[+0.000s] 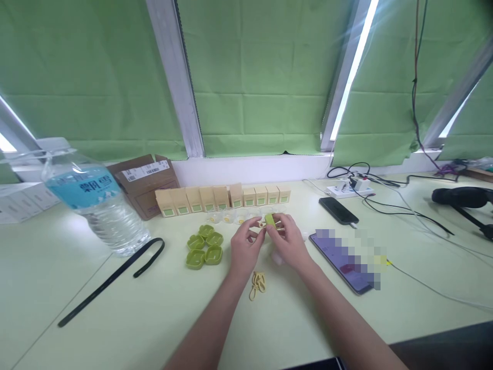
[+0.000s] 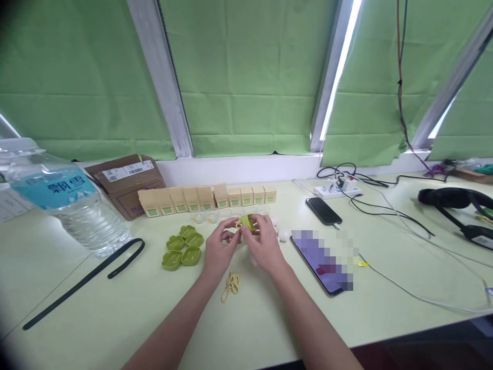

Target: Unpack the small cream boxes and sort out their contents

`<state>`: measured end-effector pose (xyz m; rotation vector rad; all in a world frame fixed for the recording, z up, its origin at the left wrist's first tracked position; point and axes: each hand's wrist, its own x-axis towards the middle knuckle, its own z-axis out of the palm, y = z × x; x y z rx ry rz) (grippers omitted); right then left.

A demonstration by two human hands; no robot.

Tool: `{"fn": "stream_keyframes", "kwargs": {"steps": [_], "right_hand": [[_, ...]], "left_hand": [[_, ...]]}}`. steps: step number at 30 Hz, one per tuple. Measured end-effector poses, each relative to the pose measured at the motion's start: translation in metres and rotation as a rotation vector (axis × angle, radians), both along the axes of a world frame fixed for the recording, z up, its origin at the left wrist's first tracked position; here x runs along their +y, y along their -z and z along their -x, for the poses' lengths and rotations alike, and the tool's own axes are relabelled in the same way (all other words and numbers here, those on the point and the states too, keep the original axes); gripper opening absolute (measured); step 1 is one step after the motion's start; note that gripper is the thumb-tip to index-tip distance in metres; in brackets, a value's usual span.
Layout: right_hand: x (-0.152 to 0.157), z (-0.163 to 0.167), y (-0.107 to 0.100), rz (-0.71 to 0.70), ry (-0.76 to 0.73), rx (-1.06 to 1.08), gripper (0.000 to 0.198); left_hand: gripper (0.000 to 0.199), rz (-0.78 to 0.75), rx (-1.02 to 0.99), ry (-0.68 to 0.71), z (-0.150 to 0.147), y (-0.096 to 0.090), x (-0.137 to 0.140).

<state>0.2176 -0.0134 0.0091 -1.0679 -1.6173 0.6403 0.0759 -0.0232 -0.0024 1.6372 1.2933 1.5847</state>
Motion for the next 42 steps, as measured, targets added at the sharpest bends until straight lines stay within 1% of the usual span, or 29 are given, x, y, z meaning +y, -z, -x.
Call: {"fn": "stream_keyframes", "kwargs": {"steps": [4, 7, 11, 15, 21, 25, 34, 39, 42], "right_hand": [[0.000, -0.001, 0.000, 0.007, -0.004, -0.012, 0.030], [0.001, -0.002, 0.000, -0.006, -0.023, -0.023, 0.034], [0.003, -0.001, 0.003, -0.015, -0.053, -0.021, 0.039], [0.005, -0.002, 0.005, -0.013, -0.050, -0.036, 0.039], [0.005, -0.002, 0.006, -0.026, -0.055, -0.064, 0.039], [0.005, -0.002, 0.007, -0.040, -0.050, -0.124, 0.037], [0.004, -0.001, 0.004, -0.055, -0.052, -0.164, 0.036], [0.003, -0.001, 0.002, -0.080, -0.031, -0.104, 0.050], [0.005, -0.002, 0.002, -0.084, -0.048, -0.118, 0.048]], "left_hand": [[0.015, -0.091, 0.036, -0.019, 0.001, 0.000, 0.002], [0.011, -0.110, 0.053, -0.031, 0.001, -0.001, 0.001], [0.010, -0.092, 0.068, -0.056, 0.001, -0.003, -0.001], [0.011, -0.059, 0.048, -0.065, 0.001, -0.005, -0.002], [0.014, -0.011, -0.006, -0.050, 0.001, 0.000, 0.001], [0.018, 0.023, -0.009, -0.060, 0.002, 0.004, 0.002], [0.020, 0.053, -0.018, -0.057, 0.000, 0.002, 0.001], [0.020, 0.048, -0.024, -0.054, 0.001, 0.006, 0.002], [0.018, 0.047, -0.028, -0.047, 0.002, 0.006, 0.002]]}}
